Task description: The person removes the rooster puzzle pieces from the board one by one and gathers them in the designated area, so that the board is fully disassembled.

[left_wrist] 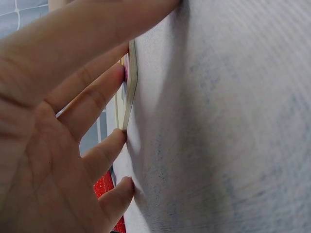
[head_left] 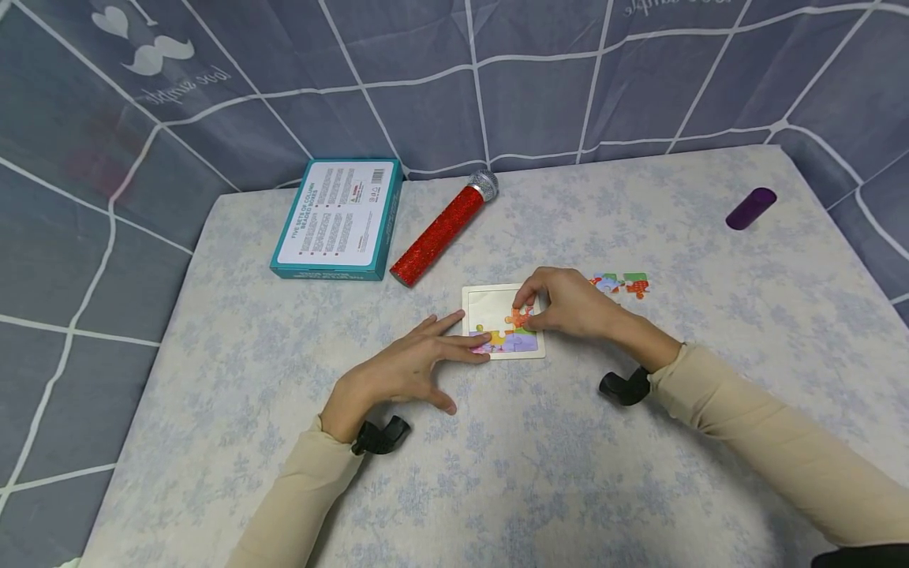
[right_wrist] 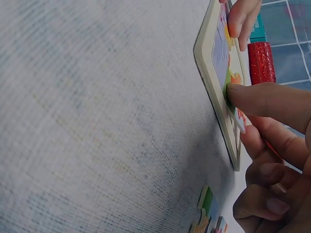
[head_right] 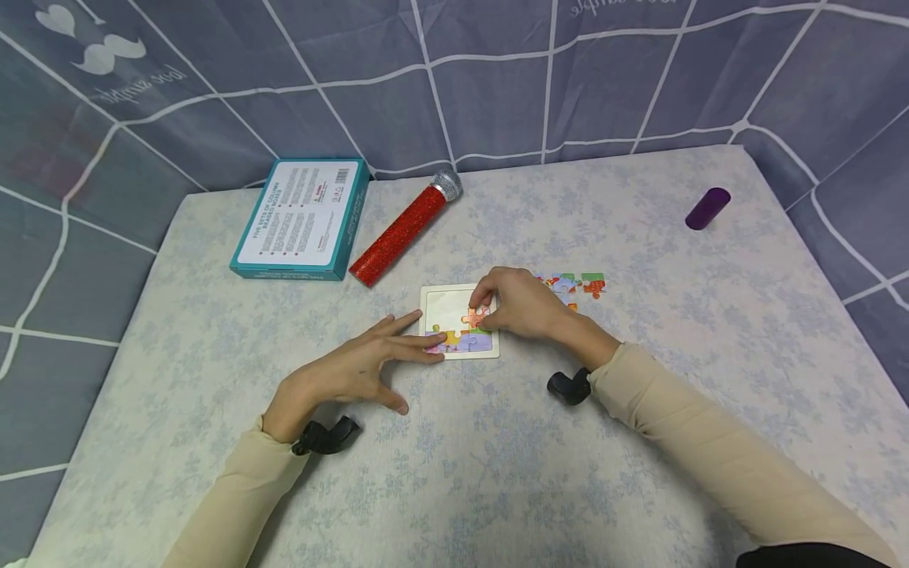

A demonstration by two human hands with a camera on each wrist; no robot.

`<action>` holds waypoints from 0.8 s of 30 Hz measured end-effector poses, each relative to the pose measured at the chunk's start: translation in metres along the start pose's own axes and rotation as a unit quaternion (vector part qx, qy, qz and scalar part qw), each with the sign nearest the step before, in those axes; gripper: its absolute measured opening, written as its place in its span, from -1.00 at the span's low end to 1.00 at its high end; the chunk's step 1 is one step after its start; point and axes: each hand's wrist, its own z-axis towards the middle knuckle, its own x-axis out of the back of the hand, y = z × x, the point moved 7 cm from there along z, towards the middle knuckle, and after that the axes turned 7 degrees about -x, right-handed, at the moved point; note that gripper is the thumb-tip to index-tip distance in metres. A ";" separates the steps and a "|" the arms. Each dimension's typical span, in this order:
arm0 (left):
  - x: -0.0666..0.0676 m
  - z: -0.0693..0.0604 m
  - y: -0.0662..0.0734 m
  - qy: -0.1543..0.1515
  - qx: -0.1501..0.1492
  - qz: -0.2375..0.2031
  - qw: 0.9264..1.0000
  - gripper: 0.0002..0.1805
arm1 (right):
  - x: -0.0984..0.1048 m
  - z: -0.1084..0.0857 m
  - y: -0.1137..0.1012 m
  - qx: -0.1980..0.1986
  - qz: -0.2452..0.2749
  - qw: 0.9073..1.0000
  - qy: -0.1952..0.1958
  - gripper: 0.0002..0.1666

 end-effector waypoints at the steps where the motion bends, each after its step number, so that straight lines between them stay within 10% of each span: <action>1: 0.000 0.000 0.000 0.000 0.000 0.000 1.000 -0.14 | 0.000 0.000 0.000 -0.001 0.002 1.000 0.000 -0.74; 17: 0.000 0.000 -0.001 0.006 0.010 -0.006 1.000 -0.13 | 0.001 0.000 0.014 -0.053 0.112 0.992 -0.029 -0.83; 24: -0.001 0.000 -0.002 0.005 0.007 -0.001 1.000 -0.13 | -0.002 0.000 0.009 -0.029 0.057 0.997 -0.031 -0.72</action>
